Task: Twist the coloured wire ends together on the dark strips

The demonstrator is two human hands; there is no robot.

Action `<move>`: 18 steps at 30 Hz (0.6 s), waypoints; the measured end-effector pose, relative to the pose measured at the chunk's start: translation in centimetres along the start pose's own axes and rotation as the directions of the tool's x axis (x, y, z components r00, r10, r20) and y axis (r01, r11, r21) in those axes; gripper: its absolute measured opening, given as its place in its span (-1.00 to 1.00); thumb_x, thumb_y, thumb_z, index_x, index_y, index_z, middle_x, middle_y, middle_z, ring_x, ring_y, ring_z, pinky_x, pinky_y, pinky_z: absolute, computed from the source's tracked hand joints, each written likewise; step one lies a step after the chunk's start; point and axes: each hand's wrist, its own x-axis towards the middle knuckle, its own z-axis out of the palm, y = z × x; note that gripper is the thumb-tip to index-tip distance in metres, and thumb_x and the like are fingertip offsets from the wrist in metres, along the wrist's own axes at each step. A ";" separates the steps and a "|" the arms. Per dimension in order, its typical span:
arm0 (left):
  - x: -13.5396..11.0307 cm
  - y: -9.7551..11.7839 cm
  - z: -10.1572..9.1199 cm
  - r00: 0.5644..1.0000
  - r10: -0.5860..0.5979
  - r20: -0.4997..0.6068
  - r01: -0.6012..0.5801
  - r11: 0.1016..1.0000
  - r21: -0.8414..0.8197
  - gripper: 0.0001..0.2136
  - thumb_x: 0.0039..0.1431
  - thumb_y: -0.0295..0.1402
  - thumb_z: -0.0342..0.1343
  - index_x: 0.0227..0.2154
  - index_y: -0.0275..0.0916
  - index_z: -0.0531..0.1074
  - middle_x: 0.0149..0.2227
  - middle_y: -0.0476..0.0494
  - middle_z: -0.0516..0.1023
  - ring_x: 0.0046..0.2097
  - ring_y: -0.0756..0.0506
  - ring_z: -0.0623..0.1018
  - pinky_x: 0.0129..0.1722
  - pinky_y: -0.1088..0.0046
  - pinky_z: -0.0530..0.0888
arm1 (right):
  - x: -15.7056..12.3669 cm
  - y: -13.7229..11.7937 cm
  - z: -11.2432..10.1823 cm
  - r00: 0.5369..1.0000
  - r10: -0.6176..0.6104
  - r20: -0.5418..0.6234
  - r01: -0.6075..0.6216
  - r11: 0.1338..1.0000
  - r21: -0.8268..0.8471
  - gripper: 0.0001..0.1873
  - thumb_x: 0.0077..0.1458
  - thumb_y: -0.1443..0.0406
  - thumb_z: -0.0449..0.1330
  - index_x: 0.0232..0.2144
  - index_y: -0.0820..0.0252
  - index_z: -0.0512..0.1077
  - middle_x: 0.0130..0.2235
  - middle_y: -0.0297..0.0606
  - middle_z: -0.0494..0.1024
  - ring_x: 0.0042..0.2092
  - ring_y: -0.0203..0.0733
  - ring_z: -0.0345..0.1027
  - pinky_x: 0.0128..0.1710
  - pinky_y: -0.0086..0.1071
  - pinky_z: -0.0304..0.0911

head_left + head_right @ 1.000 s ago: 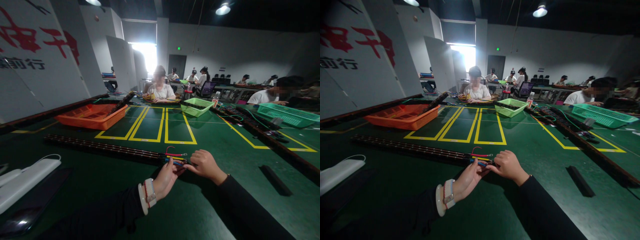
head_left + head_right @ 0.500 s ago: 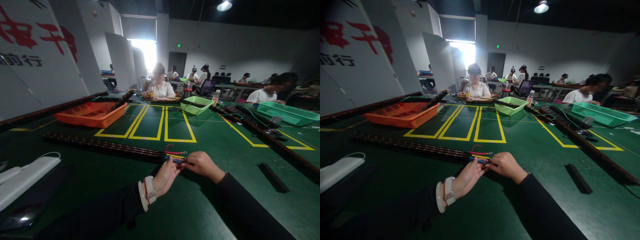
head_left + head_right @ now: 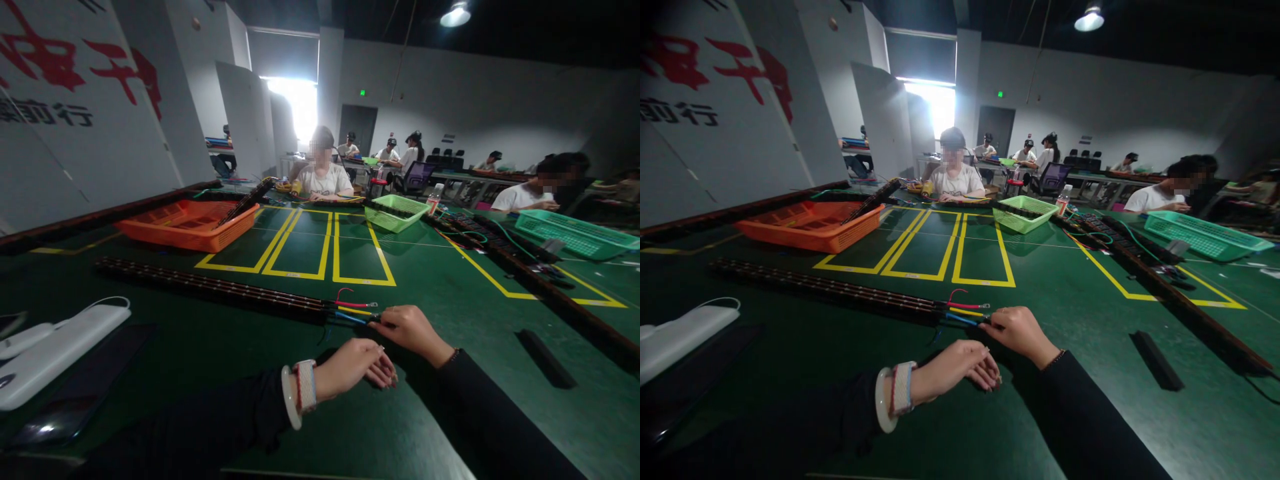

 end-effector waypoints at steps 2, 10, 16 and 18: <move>0.0 -0.2 0.1 0.999 -0.001 0.046 -0.001 0.999 0.037 -0.67 0.17 -0.16 -0.06 -0.45 -0.37 0.38 -0.45 -0.23 0.51 -0.40 -0.07 0.54 -0.34 0.36 0.43 | 0.3 -0.1 -0.5 0.997 0.047 -0.069 -0.045 0.999 0.031 -0.55 0.22 0.13 -0.02 -0.63 0.21 0.34 -0.58 -0.34 0.33 -0.53 -0.35 0.18 -0.49 -0.44 -0.02; -0.1 -0.6 0.1 0.985 -0.007 0.174 -0.026 0.982 0.189 -0.67 0.11 -0.15 -0.01 -0.59 -0.31 0.33 -0.62 -0.04 0.41 -0.55 0.03 0.43 -0.47 0.49 0.35 | 6.8 -4.9 -0.7 0.990 0.085 -0.116 -0.091 0.995 -0.048 -0.68 0.16 0.08 0.07 -0.22 0.19 0.39 -0.23 -0.14 0.44 -0.18 -0.10 0.30 -0.20 -0.30 0.15; -4.1 2.2 -0.2 0.961 -0.065 0.269 0.084 0.995 -0.059 -0.70 0.06 -0.16 0.01 -0.57 -0.31 0.33 -0.60 -0.08 0.42 -0.51 -0.04 0.47 -0.43 0.41 0.39 | 10.1 -7.9 2.3 0.986 -0.001 0.167 0.045 0.965 -0.259 -0.50 0.05 -0.11 0.07 -0.31 0.23 0.39 -0.31 -0.12 0.48 -0.19 -0.01 0.30 -0.16 -0.22 0.10; -6.4 3.2 -1.6 0.979 -0.058 0.197 0.076 0.994 -0.084 -0.73 0.08 -0.18 0.02 -0.49 -0.33 0.36 -0.53 -0.14 0.47 -0.42 -0.07 0.51 -0.33 0.38 0.40 | 10.2 -8.0 2.9 0.976 0.007 0.218 0.054 0.960 -0.275 -0.53 0.09 -0.07 0.07 -0.31 0.24 0.38 -0.34 -0.13 0.50 -0.22 -0.03 0.33 -0.18 -0.25 0.10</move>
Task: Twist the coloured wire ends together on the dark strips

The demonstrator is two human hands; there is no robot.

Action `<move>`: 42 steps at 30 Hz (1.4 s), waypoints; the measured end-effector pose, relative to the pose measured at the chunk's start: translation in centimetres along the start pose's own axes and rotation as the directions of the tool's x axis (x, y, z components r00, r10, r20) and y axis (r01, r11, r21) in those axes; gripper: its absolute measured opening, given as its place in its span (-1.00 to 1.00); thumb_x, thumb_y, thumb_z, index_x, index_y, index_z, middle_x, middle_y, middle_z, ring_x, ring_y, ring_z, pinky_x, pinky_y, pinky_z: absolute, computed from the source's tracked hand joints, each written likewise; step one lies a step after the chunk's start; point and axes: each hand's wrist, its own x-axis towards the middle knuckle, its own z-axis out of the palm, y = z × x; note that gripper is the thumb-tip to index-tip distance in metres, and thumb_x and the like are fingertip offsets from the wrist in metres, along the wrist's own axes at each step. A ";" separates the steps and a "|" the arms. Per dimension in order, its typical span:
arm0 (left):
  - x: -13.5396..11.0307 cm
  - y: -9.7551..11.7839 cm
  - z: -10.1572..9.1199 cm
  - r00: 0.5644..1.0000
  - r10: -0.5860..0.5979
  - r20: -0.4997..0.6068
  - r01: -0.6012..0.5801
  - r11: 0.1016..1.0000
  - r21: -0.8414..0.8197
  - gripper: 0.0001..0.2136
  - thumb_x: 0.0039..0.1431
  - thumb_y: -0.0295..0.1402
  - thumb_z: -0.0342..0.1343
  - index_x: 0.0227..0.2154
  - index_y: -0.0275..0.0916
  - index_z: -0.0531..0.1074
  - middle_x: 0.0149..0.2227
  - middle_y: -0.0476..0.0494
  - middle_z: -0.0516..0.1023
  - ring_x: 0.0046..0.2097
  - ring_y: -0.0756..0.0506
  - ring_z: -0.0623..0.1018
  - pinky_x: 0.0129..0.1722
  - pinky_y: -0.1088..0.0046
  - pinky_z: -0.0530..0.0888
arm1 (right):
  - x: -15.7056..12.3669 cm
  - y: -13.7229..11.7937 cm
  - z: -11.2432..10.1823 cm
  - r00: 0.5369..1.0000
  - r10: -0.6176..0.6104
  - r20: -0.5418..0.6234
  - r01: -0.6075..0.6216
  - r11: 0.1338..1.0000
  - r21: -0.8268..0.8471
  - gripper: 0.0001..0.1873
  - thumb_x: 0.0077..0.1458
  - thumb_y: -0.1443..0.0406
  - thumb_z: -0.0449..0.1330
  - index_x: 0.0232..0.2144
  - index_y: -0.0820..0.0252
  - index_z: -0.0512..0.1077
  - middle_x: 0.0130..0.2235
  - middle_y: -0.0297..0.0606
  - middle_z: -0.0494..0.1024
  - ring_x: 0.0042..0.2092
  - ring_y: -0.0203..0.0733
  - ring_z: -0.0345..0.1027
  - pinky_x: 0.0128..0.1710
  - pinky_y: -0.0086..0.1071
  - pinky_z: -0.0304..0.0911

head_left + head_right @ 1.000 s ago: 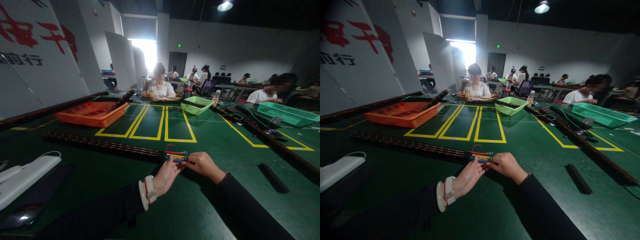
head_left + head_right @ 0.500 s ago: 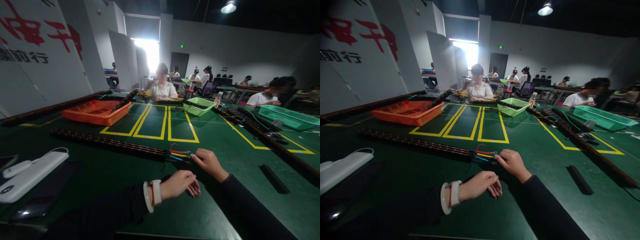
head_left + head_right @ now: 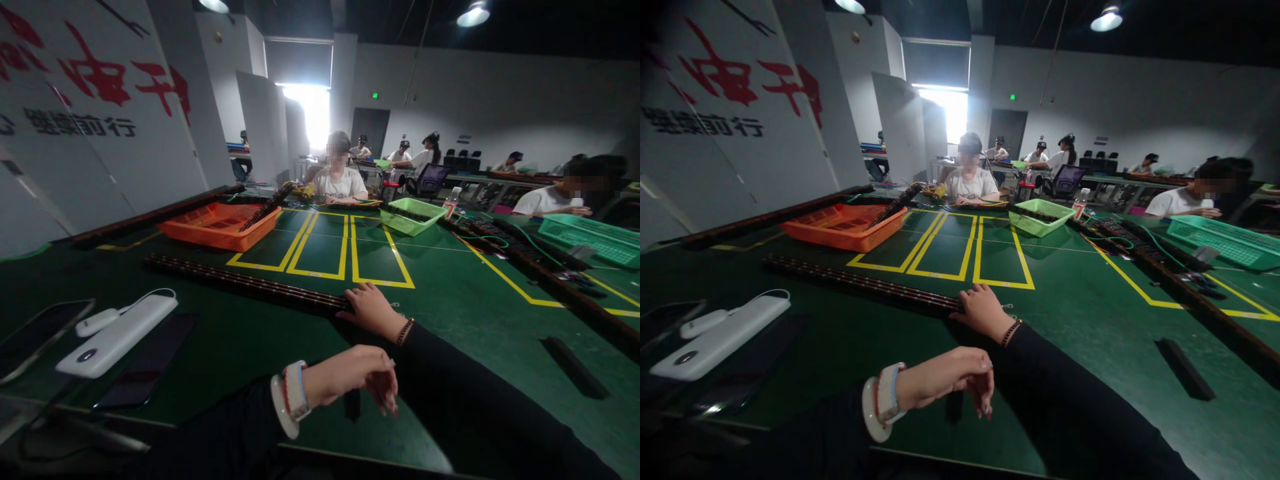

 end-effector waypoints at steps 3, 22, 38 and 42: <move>-3.8 0.9 -2.8 0.981 -0.015 -0.194 -0.007 0.994 -0.110 -0.80 0.11 -0.26 0.02 -0.33 -0.33 0.35 -0.44 -0.18 0.51 -0.33 -0.11 0.54 -0.23 0.31 0.42 | -0.2 -0.1 0.1 1.000 0.019 0.021 -0.019 1.000 -0.001 -0.61 0.16 0.02 0.04 -0.29 0.25 0.36 -0.35 -0.15 0.51 -0.26 -0.08 0.36 -0.24 -0.30 0.10; -8.1 2.4 -7.2 0.470 0.048 -0.881 -0.753 0.543 -0.372 -0.75 -0.01 -0.53 0.03 -0.20 -0.33 0.31 0.06 -0.37 0.29 0.17 -0.22 0.29 0.10 0.20 0.34 | -9.5 2.4 -6.3 0.962 0.064 -0.265 -0.077 0.996 -0.039 -0.58 0.19 0.02 -0.02 -0.19 0.23 0.39 -0.15 -0.05 0.42 -0.35 -0.16 0.35 -0.44 -0.36 0.14; -3.8 3.1 5.1 0.876 0.326 -0.356 -0.480 0.672 -0.564 -0.57 0.02 -0.59 -0.09 0.00 -0.44 0.31 0.08 -0.33 0.36 0.17 -0.18 0.30 0.22 0.25 0.19 | -30.1 7.2 -9.8 0.840 0.542 -0.027 -0.487 0.776 0.401 -0.58 -0.09 -0.11 0.17 -0.33 0.04 0.45 -0.40 -0.20 0.58 -0.48 -0.08 0.46 -0.55 -0.37 0.34; -0.3 4.7 6.9 0.919 0.328 -0.218 -0.394 0.743 -0.540 -0.58 0.02 -0.58 -0.06 0.00 -0.36 0.32 0.08 -0.23 0.37 0.20 -0.12 0.25 0.24 0.29 0.11 | -34.9 7.8 -8.0 0.725 0.689 -0.009 -0.590 0.627 0.509 -0.57 -0.04 -0.08 0.13 -0.25 0.04 0.45 -0.33 -0.19 0.59 -0.40 -0.04 0.48 -0.49 -0.35 0.39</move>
